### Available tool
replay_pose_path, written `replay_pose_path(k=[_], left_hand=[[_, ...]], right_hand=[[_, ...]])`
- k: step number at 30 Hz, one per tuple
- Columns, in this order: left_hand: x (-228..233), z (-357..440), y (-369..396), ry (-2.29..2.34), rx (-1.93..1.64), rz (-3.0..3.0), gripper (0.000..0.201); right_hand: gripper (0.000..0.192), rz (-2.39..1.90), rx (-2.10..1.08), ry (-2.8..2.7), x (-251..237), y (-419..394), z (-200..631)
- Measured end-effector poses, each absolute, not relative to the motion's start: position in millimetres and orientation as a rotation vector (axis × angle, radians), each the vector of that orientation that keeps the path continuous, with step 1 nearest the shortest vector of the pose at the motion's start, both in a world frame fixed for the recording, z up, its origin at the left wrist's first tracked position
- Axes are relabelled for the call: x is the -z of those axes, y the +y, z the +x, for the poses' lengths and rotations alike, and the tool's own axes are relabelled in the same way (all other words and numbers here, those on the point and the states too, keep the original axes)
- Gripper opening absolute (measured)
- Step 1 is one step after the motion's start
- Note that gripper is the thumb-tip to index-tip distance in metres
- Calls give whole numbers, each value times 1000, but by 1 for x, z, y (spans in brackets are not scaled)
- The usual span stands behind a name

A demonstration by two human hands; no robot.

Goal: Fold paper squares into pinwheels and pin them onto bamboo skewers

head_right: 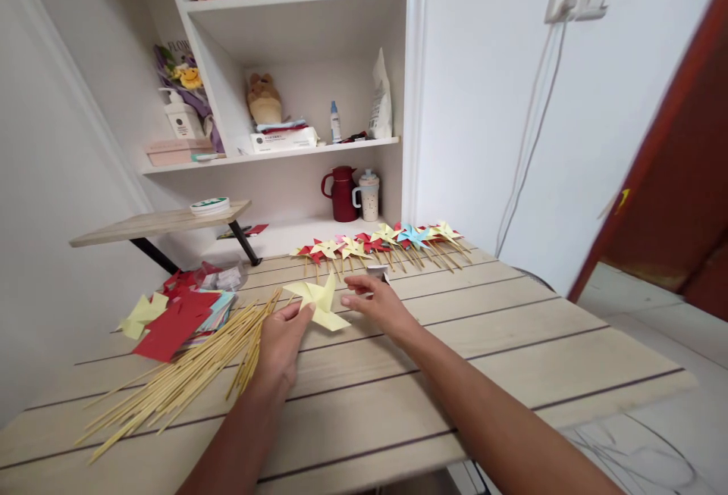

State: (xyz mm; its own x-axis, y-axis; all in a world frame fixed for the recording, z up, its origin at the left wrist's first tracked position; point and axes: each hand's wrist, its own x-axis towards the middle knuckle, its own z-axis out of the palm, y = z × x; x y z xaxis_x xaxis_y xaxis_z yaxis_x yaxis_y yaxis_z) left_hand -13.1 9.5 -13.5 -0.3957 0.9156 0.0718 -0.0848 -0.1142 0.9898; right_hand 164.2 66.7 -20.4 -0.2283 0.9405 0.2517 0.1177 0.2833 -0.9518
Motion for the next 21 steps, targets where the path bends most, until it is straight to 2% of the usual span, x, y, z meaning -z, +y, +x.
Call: replay_pose_path(k=[8,13,21], left_hand=[[11,-4,6,1318,-1541,1050,25],[13,-4,7,1317,-1520,1076,25],[16,-6,8,1287,-1516,1114,24]], right_hand=[[21,-928,-1084,-1729,15,61,160],[22,-1017,-1196,-1691,22,62,156],[26,-933,-1344,-1570,23,61,154]])
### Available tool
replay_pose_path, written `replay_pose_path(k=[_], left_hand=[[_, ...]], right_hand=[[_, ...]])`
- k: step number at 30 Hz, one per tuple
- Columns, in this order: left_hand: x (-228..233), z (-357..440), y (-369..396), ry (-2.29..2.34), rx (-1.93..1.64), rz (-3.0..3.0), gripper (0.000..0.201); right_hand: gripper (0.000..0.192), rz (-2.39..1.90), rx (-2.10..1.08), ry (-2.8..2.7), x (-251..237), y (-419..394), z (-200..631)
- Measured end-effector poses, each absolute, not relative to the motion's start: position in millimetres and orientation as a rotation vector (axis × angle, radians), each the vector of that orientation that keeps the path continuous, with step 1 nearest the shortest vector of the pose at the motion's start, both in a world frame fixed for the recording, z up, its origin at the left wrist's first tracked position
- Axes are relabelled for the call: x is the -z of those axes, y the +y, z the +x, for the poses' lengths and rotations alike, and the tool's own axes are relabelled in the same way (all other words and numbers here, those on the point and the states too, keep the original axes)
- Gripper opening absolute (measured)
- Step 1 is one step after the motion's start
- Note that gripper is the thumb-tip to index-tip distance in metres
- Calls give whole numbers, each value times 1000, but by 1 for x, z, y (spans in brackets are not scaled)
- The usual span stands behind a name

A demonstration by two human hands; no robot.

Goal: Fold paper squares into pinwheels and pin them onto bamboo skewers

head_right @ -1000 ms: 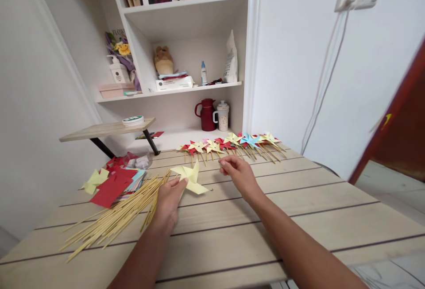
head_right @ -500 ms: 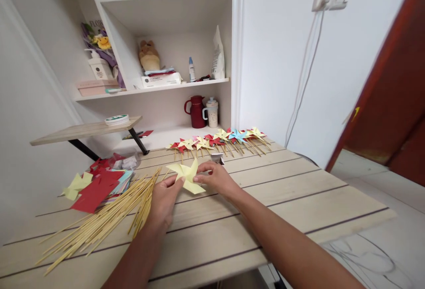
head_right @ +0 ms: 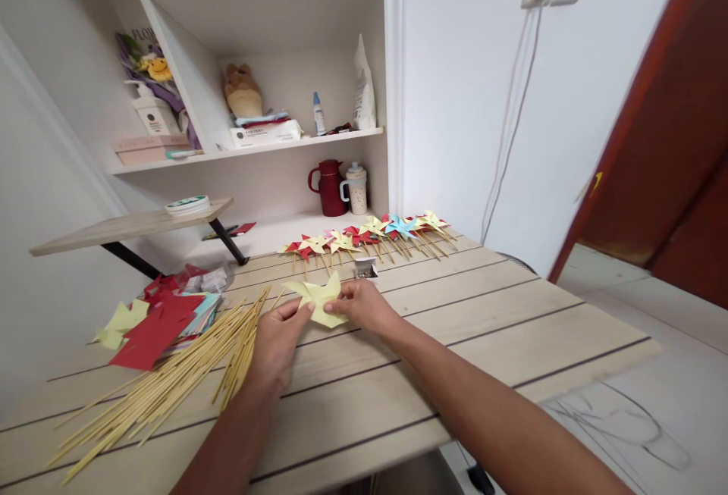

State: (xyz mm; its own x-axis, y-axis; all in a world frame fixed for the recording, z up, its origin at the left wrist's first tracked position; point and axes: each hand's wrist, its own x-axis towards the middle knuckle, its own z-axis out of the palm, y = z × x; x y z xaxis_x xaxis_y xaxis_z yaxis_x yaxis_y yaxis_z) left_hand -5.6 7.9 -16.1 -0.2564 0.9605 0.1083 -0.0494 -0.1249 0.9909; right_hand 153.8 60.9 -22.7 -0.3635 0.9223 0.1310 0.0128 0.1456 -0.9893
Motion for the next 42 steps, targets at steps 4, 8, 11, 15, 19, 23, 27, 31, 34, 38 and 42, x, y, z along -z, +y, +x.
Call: replay_pose_path(k=[4,8,11,15,19,23,27,31,34,38,42], left_hand=[[17,-13,12,1302,-1541,1029,27],[15,-28,19,1299,-1688,771,29],[14,-33,22,1243,-1775,645,23],[16,-29,21,1278,-1806,605,17],[19,-28,22,1237,-1782,693,20],[21,-30,24,1235,-1778,656,24],[21,-29,23,1191,-1779,676,23],[19,-28,22,1186,-1781,660,21],[19,-30,23,1161,-1786,653,20],[22,-32,25,1167,-1771,644,22],[26,-32,25,1155,-1728,666,27]], right_hand=[[25,-934,-1273,-1521,15,60,156],[27,-973,-1079,-1507,12,69,165],[20,-1117,-938,-1683,20,78,172],[9,-1227,-909,-1820,34,81,172],[13,-1308,-857,-1869,40,82,170],[12,-1363,-842,-1905,43,84,167],[7,-1410,-835,-1945,47,86,163],[8,-1456,-827,-1952,49,91,160],[10,-1462,-901,-1968,48,92,162],[12,-1380,-1083,-2043,43,87,168],[7,-1308,-1156,-2080,40,85,170]])
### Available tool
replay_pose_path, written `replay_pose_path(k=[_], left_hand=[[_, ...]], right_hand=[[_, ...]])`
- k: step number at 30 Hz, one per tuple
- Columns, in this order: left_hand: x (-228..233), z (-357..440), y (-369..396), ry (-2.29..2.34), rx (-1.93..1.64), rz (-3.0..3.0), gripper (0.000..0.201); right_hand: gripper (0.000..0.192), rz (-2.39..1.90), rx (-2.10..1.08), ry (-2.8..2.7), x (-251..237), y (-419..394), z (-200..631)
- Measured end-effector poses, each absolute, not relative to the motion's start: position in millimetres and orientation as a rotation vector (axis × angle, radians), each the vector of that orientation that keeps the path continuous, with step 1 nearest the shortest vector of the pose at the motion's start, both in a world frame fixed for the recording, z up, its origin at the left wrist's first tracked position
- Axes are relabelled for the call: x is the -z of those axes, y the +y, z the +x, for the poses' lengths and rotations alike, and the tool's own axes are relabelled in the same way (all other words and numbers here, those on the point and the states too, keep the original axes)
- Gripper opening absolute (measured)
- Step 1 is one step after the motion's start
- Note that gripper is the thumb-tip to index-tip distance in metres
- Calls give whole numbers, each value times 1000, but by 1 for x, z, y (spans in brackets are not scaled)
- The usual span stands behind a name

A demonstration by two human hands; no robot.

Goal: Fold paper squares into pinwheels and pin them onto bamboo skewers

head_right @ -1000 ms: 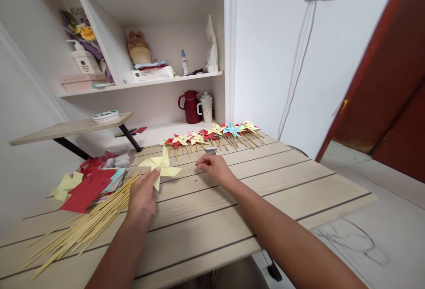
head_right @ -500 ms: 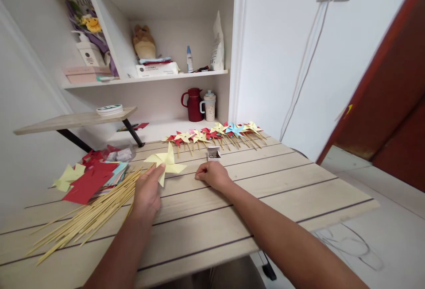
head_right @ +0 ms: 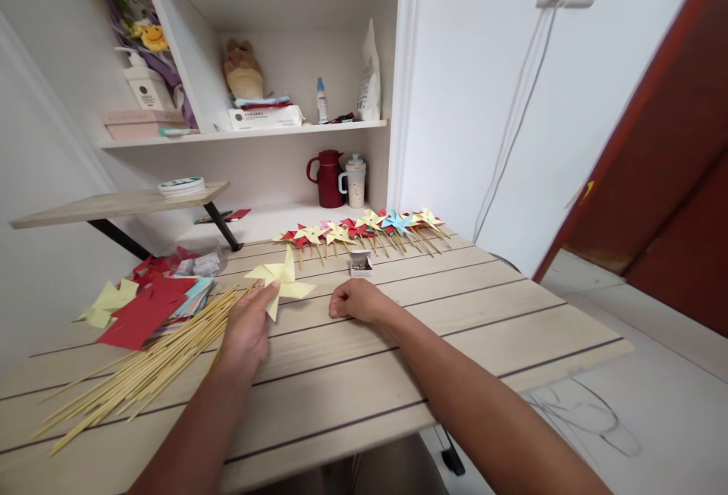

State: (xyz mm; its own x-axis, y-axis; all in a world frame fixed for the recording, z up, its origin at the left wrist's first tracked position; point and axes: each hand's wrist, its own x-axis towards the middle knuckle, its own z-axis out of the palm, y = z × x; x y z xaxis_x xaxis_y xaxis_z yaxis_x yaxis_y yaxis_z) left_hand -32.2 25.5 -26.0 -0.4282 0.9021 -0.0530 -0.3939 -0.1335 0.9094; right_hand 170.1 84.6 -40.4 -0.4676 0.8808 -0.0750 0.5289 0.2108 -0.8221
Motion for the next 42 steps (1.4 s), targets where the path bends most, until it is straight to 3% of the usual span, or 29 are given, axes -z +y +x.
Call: replay_pose_path(k=[11,30,42], left_hand=[[21,-30,24,1178,-1722,649,25],[18,-29,22,1197,-1679,644,23],[21,-32,23,1231,-1662,636,27]], right_hand=[[6,-1331,-1134,-2027,40,85,167],[20,-1433,-752,-2054,36,89,166],[11,-1422,-886,-1942,36,94,186]])
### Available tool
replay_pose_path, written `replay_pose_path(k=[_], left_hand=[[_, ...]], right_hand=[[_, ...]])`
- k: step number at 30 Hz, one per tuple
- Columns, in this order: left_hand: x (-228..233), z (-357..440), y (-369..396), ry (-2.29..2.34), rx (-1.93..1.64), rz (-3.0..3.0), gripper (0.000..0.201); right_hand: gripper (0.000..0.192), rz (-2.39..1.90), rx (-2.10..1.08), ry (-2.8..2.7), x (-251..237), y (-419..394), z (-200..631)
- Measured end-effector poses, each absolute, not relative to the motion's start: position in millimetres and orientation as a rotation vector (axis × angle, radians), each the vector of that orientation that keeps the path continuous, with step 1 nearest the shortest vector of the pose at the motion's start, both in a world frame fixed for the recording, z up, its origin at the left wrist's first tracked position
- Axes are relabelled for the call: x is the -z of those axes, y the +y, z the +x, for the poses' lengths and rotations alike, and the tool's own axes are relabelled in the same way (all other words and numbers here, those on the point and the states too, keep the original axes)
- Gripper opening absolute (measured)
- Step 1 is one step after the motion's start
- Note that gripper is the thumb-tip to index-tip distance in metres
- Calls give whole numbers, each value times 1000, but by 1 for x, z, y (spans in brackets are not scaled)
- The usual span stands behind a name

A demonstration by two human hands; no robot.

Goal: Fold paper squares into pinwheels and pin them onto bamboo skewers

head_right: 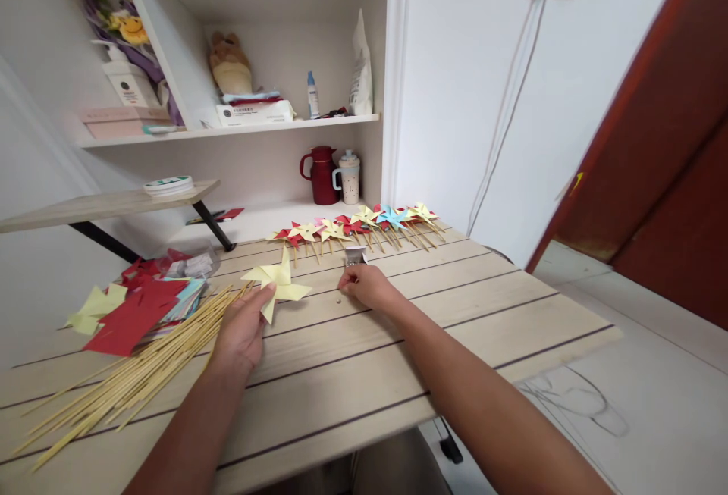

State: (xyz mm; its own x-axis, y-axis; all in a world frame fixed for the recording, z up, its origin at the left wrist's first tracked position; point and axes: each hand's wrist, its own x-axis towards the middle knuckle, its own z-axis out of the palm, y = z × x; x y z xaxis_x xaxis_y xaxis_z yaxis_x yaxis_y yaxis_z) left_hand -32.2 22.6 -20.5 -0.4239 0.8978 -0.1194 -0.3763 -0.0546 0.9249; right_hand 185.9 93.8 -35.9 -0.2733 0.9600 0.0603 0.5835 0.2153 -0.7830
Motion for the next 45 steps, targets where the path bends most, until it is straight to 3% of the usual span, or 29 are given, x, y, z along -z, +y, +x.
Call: replay_pose_path(k=[11,16,25,31,45], left_hand=[[18,-31,22,1228,-1632,625,26],[20,-32,22,1233,-1623,639,31],[23,-31,23,1226,-1579,656,31],[23,-32,23,1205,-1582,667,33],[25,-31,23,1194,-1587,679,35]], right_hand=[[10,-1426,-1009,-1927,41,90,179],[21,-1437,-1118,-1990,34,87,181],[22,-1367,-1135,-2133,32,87,183],[8,-1261,-1186,-2101,34,86,186],[23,-991,-1401,-2123,37,80,181]])
